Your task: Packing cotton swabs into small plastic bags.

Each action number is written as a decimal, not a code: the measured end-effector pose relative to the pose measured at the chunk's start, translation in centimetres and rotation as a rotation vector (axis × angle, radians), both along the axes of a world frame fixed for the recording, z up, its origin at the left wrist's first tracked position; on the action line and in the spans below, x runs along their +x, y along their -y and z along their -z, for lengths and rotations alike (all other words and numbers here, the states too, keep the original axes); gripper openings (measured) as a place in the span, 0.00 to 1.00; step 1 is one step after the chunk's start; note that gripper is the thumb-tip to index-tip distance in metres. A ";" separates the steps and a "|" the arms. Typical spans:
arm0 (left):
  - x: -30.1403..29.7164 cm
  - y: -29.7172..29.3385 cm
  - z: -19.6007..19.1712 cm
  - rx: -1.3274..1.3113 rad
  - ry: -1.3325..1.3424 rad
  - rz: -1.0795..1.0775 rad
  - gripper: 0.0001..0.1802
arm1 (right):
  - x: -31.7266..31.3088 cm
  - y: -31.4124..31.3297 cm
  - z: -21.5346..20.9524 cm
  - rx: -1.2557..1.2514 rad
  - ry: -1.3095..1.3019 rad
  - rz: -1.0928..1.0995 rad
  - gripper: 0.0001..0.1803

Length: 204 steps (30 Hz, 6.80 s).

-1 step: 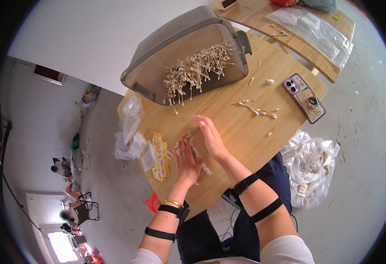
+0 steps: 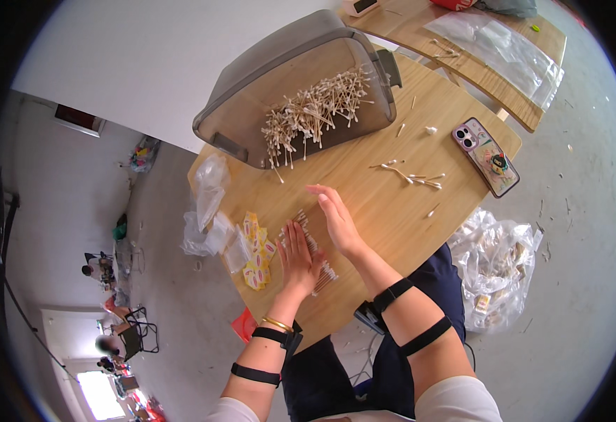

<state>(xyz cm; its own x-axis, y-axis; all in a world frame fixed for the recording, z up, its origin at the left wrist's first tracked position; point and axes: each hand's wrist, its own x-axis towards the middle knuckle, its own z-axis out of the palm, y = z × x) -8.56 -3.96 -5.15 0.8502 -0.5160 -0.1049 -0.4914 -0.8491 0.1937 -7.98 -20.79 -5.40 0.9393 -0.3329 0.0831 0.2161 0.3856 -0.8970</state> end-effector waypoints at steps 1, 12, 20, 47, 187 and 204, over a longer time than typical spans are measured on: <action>0.1 0.2 0.0 -0.001 -0.002 0.005 0.51 | -0.1 0.2 0.1 -0.001 -0.002 0.005 0.22; 2.3 1.0 -1.4 0.062 -0.040 -0.020 0.49 | 0.0 0.6 0.3 0.042 0.006 0.004 0.23; 1.0 -0.7 -1.9 -0.223 0.000 -0.091 0.50 | 0.2 0.2 0.2 0.048 0.013 -0.013 0.22; 2.6 0.0 1.5 -1.277 -0.246 -0.242 0.46 | 1.5 -4.4 -0.2 -0.500 0.033 -0.217 0.25; -11.9 -2.8 0.5 -0.343 0.104 0.018 0.41 | -14.2 -4.3 0.2 -1.720 -0.068 -0.194 0.46; -16.5 -23.2 2.9 -0.682 0.031 -0.953 0.38 | -14.5 -6.9 -0.7 -1.732 0.033 -0.287 0.45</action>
<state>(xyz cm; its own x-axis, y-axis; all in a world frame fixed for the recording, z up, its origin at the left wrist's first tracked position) -25.03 19.20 -8.02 0.9206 0.3897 -0.0252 0.2751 -0.6014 0.7501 -22.50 -13.86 -4.68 0.9380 0.3128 0.1497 0.3434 -0.8978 -0.2759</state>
